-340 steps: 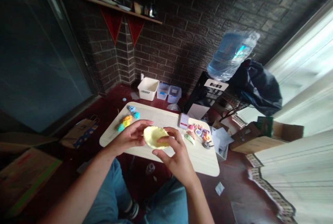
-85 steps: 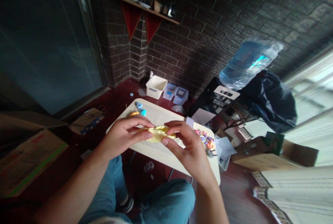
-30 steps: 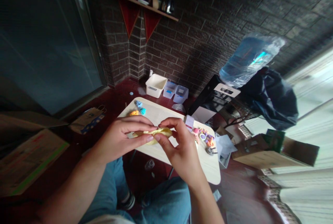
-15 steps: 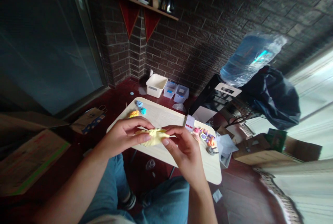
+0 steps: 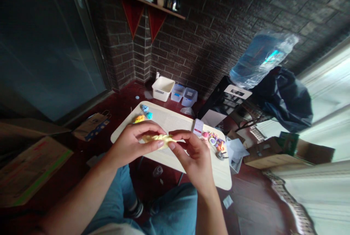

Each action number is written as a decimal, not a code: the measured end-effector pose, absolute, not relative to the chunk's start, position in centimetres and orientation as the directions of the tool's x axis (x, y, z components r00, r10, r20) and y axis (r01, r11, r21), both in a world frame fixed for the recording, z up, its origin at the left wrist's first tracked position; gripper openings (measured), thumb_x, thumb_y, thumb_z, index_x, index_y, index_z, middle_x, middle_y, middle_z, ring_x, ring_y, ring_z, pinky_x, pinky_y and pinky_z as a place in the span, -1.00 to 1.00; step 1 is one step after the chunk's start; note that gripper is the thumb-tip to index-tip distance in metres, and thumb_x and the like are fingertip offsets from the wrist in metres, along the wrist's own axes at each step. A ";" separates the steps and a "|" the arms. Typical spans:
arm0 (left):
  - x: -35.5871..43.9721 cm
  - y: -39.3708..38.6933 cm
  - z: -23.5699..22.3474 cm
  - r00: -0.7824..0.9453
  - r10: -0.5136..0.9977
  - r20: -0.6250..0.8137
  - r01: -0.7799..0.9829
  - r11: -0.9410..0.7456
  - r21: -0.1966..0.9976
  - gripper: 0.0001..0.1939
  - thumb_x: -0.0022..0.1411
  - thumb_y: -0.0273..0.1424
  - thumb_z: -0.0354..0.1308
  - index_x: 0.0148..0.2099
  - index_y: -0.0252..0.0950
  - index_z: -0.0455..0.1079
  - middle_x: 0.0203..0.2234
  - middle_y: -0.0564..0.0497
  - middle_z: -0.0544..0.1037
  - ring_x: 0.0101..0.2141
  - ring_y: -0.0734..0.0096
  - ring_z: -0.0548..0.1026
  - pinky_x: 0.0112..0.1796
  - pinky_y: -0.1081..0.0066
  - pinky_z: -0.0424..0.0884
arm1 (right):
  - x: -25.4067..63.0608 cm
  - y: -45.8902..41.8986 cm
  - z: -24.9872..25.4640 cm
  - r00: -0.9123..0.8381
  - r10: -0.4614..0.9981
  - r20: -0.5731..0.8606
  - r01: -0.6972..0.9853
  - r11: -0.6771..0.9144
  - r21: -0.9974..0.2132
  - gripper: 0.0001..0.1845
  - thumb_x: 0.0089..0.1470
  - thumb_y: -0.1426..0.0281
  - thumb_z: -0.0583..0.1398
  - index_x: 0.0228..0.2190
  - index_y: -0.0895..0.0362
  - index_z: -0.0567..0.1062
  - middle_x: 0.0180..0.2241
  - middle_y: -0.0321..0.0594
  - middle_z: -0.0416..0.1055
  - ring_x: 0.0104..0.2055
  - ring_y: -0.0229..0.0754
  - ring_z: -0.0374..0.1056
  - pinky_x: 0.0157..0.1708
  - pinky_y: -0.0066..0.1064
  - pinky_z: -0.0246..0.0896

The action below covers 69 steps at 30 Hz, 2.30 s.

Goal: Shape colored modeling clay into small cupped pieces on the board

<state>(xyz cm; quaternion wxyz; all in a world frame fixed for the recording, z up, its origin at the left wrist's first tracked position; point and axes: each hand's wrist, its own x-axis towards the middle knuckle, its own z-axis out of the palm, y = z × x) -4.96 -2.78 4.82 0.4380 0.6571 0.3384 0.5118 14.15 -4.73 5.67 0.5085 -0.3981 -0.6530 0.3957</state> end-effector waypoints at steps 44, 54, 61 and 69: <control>-5.1 -2.4 5.6 0.355 0.829 0.432 0.092 -0.491 0.866 -0.86 0.17 -0.47 0.21 -0.20 -0.30 0.55 -0.25 -0.03 0.62 -0.18 0.33 0.54 -0.12 0.41 0.41 | 13.5 -4.1 5.1 -0.103 0.984 0.145 -0.039 0.141 -0.989 -0.82 -0.07 0.33 0.42 -0.39 0.10 0.58 -0.42 -0.29 0.55 -0.42 -0.28 0.41 -0.41 -0.46 0.38; -5.2 -1.9 4.6 0.414 0.876 0.249 -0.055 -0.248 0.967 -0.55 0.16 -0.41 0.27 0.08 -0.21 0.27 -0.32 0.04 0.56 -0.23 0.38 0.56 -0.25 0.46 0.43 | 13.6 -3.7 3.9 -0.163 0.986 0.046 -0.175 0.017 -0.984 -0.76 -0.07 0.22 0.40 -0.38 0.11 0.61 -0.39 -0.24 0.53 -0.41 -0.26 0.39 -0.49 -0.46 0.41; -5.6 -0.3 3.3 0.393 0.906 0.159 -0.240 -0.065 0.969 -0.62 0.16 -0.15 0.26 -0.08 -0.30 0.46 -0.25 -0.09 0.61 -0.23 0.33 0.56 -0.24 0.42 0.44 | 14.2 -3.7 2.5 -0.057 0.998 0.023 -0.332 0.003 -0.943 -0.78 -0.06 0.21 0.40 -0.40 0.06 0.59 -0.47 -0.29 0.52 -0.47 -0.23 0.41 -0.47 -0.39 0.44; -4.5 -0.2 -0.6 0.393 0.918 0.048 -0.497 0.168 0.851 -0.73 0.09 -0.22 0.34 -0.30 -0.37 0.55 -0.50 -0.02 0.55 -0.49 0.50 0.48 -0.59 0.58 0.25 | 15.1 -4.6 1.1 0.127 0.991 0.048 -0.445 0.101 -0.890 -0.88 -0.04 0.29 0.39 -0.39 0.02 0.63 -0.40 -0.30 0.55 -0.39 -0.24 0.45 -0.40 -0.41 0.45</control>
